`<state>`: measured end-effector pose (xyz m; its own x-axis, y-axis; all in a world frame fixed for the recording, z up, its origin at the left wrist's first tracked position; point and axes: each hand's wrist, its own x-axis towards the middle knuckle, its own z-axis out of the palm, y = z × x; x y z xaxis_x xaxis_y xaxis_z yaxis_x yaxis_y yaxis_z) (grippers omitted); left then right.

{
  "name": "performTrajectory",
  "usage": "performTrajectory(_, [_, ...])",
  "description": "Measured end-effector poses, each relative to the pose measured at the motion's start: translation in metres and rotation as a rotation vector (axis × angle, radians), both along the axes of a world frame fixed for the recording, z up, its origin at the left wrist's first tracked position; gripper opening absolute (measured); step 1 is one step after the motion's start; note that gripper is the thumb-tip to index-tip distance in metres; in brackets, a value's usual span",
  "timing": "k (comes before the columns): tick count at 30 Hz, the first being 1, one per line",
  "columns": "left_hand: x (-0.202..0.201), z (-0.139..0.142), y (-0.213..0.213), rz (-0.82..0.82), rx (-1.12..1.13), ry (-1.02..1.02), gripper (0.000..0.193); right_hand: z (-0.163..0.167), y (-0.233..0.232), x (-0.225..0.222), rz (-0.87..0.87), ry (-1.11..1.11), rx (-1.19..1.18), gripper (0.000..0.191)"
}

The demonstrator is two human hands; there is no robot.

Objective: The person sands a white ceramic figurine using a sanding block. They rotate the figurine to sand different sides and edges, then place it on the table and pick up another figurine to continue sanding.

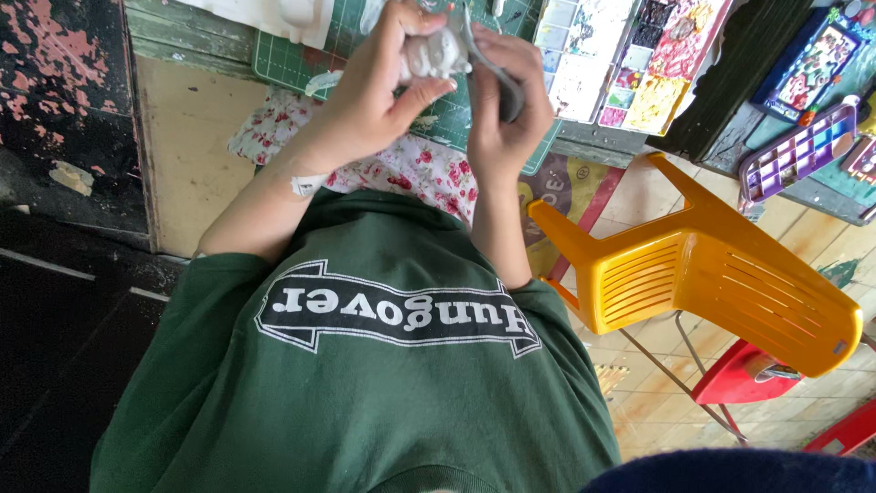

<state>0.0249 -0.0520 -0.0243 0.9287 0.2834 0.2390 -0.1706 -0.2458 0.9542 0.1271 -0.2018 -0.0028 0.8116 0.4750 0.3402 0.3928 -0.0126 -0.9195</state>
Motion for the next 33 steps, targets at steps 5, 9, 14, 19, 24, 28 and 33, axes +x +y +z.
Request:
performTrajectory(5, [0.001, -0.021, 0.013, 0.181, -0.184, -0.045, 0.034, -0.015, -0.009, -0.006, 0.044, 0.066, -0.036, 0.013])
performTrajectory(9, [-0.001, -0.022, 0.024, 0.180, -0.345, -0.042, 0.017, -0.025, -0.018, 0.004, -0.103, 0.217, 0.024, 0.018])
performTrajectory(14, [0.001, -0.008, 0.017, 0.044, -0.575, 0.030, 0.038, -0.028, -0.021, 0.010, -0.133, 0.218, 0.042, 0.021])
performTrajectory(19, [0.009, -0.008, 0.004, -0.100, -0.900, -0.013, 0.037, -0.023, -0.018, 0.004, -0.091, 0.194, 0.041, 0.023])
performTrajectory(24, [0.010, -0.012, -0.003, -0.094, -1.010, -0.023, 0.039, -0.015, -0.014, -0.002, -0.098, 0.283, 0.111, 0.025])
performTrajectory(28, [0.008, -0.009, -0.007, -0.035, -0.831, 0.088, 0.052, -0.007, -0.001, -0.013, -0.054, 0.064, 0.160, 0.025])
performTrajectory(33, [0.004, -0.001, -0.017, -0.016, -0.603, -0.006, 0.047, 0.013, 0.012, -0.024, -0.063, -0.130, 0.066, 0.025])
